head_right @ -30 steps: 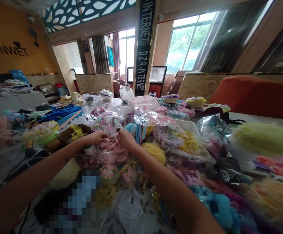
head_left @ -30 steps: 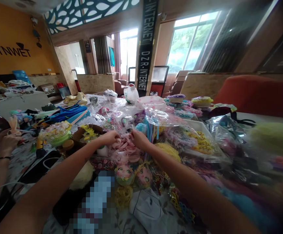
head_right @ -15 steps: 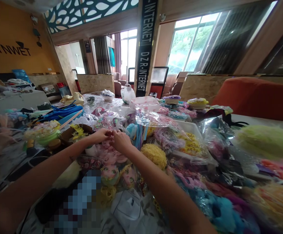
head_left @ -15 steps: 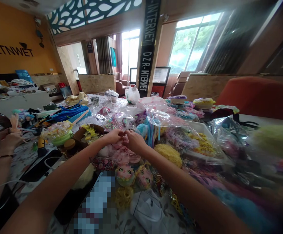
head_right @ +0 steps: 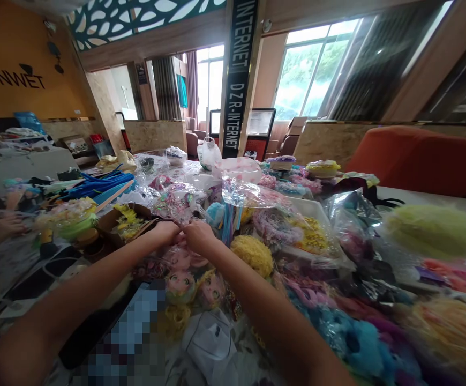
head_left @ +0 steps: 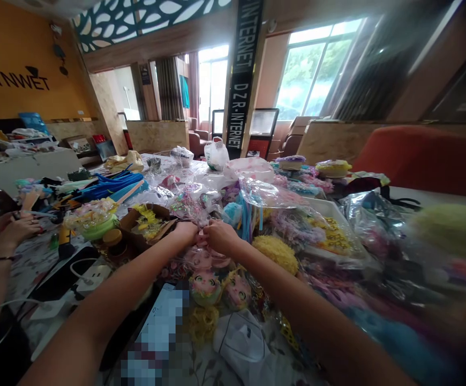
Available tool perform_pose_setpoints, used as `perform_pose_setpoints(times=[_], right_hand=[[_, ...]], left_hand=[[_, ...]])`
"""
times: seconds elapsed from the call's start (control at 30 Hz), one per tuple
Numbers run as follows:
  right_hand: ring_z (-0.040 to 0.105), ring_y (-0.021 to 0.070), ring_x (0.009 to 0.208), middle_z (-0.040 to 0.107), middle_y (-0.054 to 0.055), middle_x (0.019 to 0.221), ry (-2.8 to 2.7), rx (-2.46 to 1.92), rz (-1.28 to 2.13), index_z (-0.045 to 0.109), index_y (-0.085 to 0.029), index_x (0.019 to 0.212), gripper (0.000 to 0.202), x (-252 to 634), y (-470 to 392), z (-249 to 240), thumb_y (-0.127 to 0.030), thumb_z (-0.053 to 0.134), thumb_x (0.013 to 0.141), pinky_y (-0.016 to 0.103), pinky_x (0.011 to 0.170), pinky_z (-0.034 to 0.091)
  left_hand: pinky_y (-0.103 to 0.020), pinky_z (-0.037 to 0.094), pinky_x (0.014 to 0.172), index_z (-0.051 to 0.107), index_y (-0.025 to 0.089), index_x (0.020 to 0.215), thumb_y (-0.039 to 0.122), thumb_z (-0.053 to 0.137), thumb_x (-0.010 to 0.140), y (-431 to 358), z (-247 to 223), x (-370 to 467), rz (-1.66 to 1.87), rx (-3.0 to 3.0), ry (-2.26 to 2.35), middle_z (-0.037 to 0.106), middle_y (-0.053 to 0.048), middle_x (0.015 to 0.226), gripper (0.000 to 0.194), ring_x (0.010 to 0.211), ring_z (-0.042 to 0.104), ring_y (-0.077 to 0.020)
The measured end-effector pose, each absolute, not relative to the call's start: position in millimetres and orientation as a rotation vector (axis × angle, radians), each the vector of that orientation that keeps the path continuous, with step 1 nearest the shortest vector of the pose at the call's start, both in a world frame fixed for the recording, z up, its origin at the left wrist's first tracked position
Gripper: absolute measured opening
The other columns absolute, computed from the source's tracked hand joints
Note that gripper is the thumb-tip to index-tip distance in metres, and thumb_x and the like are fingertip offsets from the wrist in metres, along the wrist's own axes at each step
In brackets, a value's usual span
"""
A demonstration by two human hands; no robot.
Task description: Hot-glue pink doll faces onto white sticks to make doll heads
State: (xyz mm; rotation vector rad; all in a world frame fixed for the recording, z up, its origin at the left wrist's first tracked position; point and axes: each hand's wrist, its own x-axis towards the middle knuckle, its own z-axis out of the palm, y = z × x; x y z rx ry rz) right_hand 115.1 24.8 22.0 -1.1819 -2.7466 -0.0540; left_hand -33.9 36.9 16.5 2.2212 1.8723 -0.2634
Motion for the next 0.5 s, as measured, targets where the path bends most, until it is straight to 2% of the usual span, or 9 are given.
perform_pose_setpoints(times=[0.1, 0.27, 0.4, 0.5], right_hand=[[0.064, 0.0228, 0.089, 0.067, 0.013, 0.101, -2.771, -1.144, -0.096, 0.071, -0.015, 0.087, 0.020, 116, 20, 23, -0.025, 0.053, 0.086, 0.028, 0.074, 0.046], [0.060, 0.0239, 0.101, 0.063, 0.016, 0.111, -2.767, -1.126, -0.145, 0.069, -0.013, 0.094, 0.020, 119, 17, 23, -0.024, 0.054, 0.087, 0.028, 0.085, 0.044], [0.060, 0.0245, 0.096, 0.063, 0.016, 0.109, -2.735, -1.171, -0.153, 0.069, -0.013, 0.097, 0.022, 122, 21, 20, -0.025, 0.053, 0.088, 0.030, 0.083, 0.045], [0.060, 0.0247, 0.094, 0.067, 0.014, 0.101, -2.739, -1.147, -0.150, 0.071, -0.014, 0.090, 0.023, 123, 24, 18, -0.028, 0.052, 0.089, 0.031, 0.085, 0.043]], left_hand=[[-0.044, 0.051, 0.086, 0.056, 0.017, 0.118, 0.033, 0.057, 0.089, 33, 16, -30, -0.294, 2.217, 1.897, 0.058, -0.010, 0.120, 0.033, 0.103, 0.059, -0.0227], [-0.043, 0.051, 0.085, 0.058, 0.017, 0.115, 0.034, 0.056, 0.090, 28, 33, -38, -0.214, 2.195, 1.851, 0.059, -0.009, 0.117, 0.030, 0.101, 0.060, -0.0218], [-0.037, 0.054, 0.075, 0.061, 0.013, 0.105, 0.035, 0.056, 0.090, 34, 48, -52, -0.068, 2.103, 1.767, 0.064, -0.006, 0.102, 0.027, 0.087, 0.063, -0.0183], [-0.031, 0.054, 0.065, 0.061, 0.012, 0.099, 0.036, 0.054, 0.091, 37, 50, -60, 0.101, 1.997, 1.708, 0.064, -0.003, 0.090, 0.026, 0.074, 0.062, -0.0146]])
